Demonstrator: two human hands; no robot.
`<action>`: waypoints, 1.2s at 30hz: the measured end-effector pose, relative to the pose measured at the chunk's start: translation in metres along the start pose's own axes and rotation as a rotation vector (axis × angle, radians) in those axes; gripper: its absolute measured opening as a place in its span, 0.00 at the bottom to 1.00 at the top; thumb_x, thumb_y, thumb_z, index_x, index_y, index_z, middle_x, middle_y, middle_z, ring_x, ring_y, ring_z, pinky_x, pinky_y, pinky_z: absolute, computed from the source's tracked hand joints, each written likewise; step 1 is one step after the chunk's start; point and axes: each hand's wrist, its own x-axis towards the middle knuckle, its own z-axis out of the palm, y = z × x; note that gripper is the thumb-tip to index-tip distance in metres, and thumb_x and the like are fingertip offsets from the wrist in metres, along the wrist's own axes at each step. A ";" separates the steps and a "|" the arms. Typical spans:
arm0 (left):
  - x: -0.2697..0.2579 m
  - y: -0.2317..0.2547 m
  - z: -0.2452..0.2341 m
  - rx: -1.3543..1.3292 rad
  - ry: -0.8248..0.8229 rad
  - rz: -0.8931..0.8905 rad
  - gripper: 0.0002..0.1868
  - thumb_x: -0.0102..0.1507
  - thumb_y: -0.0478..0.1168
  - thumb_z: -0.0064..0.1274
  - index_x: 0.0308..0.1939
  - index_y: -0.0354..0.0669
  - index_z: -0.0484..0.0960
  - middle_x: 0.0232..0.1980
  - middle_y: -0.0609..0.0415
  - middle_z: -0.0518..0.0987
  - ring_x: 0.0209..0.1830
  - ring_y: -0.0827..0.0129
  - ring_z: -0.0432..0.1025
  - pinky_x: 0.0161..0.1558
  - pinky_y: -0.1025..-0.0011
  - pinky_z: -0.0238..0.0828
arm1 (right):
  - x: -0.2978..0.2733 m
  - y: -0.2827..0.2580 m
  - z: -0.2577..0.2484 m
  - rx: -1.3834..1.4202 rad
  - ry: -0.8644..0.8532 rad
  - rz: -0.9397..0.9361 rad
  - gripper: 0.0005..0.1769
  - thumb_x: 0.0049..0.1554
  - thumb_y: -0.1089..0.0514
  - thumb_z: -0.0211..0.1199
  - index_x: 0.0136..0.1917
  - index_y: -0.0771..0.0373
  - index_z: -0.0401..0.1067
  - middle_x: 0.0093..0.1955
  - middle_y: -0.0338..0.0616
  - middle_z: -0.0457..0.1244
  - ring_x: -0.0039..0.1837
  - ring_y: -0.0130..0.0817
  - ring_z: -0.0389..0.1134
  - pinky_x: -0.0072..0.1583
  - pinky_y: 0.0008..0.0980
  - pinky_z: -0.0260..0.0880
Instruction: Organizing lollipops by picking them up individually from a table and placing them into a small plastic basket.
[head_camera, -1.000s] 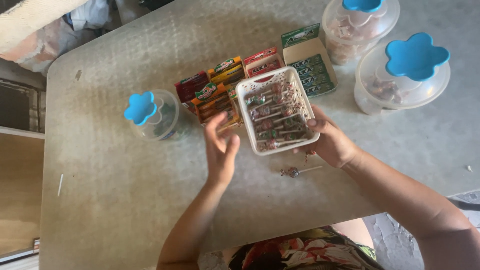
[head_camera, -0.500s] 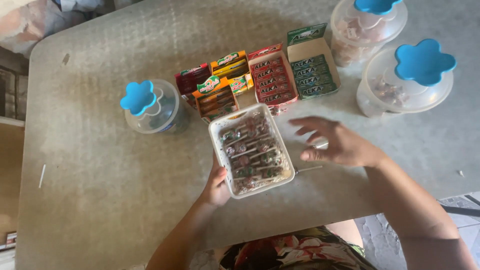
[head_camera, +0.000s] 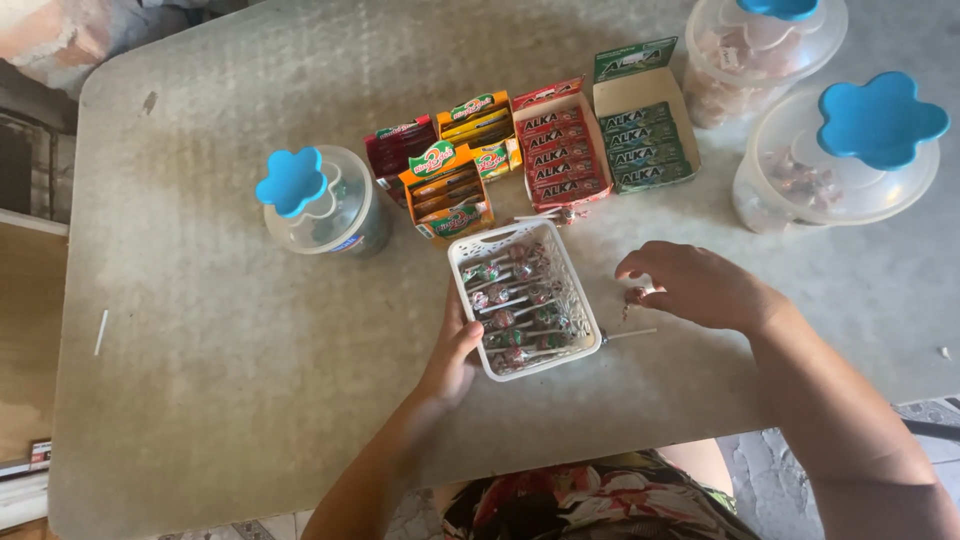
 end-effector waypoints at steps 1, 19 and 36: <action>0.000 0.002 0.002 0.000 0.000 0.000 0.50 0.60 0.55 0.50 0.74 0.47 0.35 0.74 0.35 0.45 0.71 0.47 0.47 0.66 0.47 0.49 | 0.002 0.001 0.003 0.000 0.000 0.000 0.21 0.53 0.56 0.59 0.61 0.47 0.66 0.56 0.35 0.64 0.53 0.32 0.68 0.55 0.36 0.70; -0.015 0.081 0.026 0.447 0.114 -0.334 0.48 0.56 0.59 0.50 0.73 0.42 0.47 0.69 0.27 0.55 0.63 0.31 0.58 0.50 0.46 0.71 | 0.005 -0.088 -0.014 -0.323 0.740 -0.481 0.09 0.49 0.55 0.66 0.45 0.52 0.72 0.45 0.32 0.64 0.45 0.32 0.69 0.40 0.31 0.71; -0.023 0.057 -0.001 0.341 0.157 -0.290 0.44 0.59 0.50 0.52 0.73 0.48 0.45 0.73 0.38 0.52 0.66 0.40 0.57 0.51 0.50 0.70 | 0.082 -0.133 0.034 -0.483 0.769 -0.698 0.01 0.54 0.61 0.62 0.40 0.58 0.72 0.40 0.40 0.64 0.38 0.29 0.70 0.39 0.20 0.69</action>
